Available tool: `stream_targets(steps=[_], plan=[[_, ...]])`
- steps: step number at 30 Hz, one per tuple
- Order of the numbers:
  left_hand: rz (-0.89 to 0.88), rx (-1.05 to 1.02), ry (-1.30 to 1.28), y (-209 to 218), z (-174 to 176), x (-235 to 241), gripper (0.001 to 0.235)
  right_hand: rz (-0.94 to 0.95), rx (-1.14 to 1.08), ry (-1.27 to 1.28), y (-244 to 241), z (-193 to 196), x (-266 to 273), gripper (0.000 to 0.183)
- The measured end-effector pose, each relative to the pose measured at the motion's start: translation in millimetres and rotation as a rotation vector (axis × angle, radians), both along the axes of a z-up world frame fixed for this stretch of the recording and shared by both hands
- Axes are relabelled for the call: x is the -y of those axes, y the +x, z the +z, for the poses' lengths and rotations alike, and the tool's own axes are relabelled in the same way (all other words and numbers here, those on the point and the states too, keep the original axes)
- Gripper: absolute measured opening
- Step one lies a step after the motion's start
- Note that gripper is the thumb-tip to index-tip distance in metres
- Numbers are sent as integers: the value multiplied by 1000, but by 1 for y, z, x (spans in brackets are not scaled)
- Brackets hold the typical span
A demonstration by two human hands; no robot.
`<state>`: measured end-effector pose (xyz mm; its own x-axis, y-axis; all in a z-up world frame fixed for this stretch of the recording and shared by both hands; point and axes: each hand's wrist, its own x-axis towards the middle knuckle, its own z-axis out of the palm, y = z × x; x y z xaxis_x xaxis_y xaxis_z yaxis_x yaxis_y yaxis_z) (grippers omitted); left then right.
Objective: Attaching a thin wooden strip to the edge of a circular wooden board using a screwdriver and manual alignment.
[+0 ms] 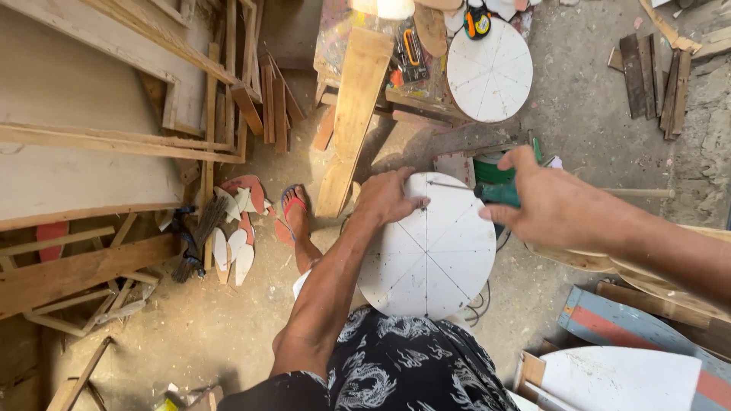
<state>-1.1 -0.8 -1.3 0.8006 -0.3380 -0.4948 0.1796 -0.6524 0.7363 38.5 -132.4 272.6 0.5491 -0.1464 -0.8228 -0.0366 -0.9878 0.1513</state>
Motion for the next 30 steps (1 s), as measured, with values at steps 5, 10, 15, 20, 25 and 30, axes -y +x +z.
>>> stream_targets(steps=[5, 10, 15, 20, 25, 30], plan=[[5, -15, -19, -1, 3, -2, 80, 1015, 393, 132, -16, -50, 62, 30], [-13, 18, -16, -3, -2, 1, 77, 98, 250, -15, 0, -18, 5, 53], [-5, -6, 8, -3, 2, -2, 77, 306, 22, 6, -9, -18, 12, 62], [-3, -25, 0, -2, -2, -3, 78, 998, 101, 122, -16, -51, 49, 25], [-21, 14, 17, -2, -6, -1, 76, -335, 78, -23, 10, -13, -5, 39], [0, -12, 17, -1, -1, -4, 79, -62, -38, -19, 12, -14, 4, 58]])
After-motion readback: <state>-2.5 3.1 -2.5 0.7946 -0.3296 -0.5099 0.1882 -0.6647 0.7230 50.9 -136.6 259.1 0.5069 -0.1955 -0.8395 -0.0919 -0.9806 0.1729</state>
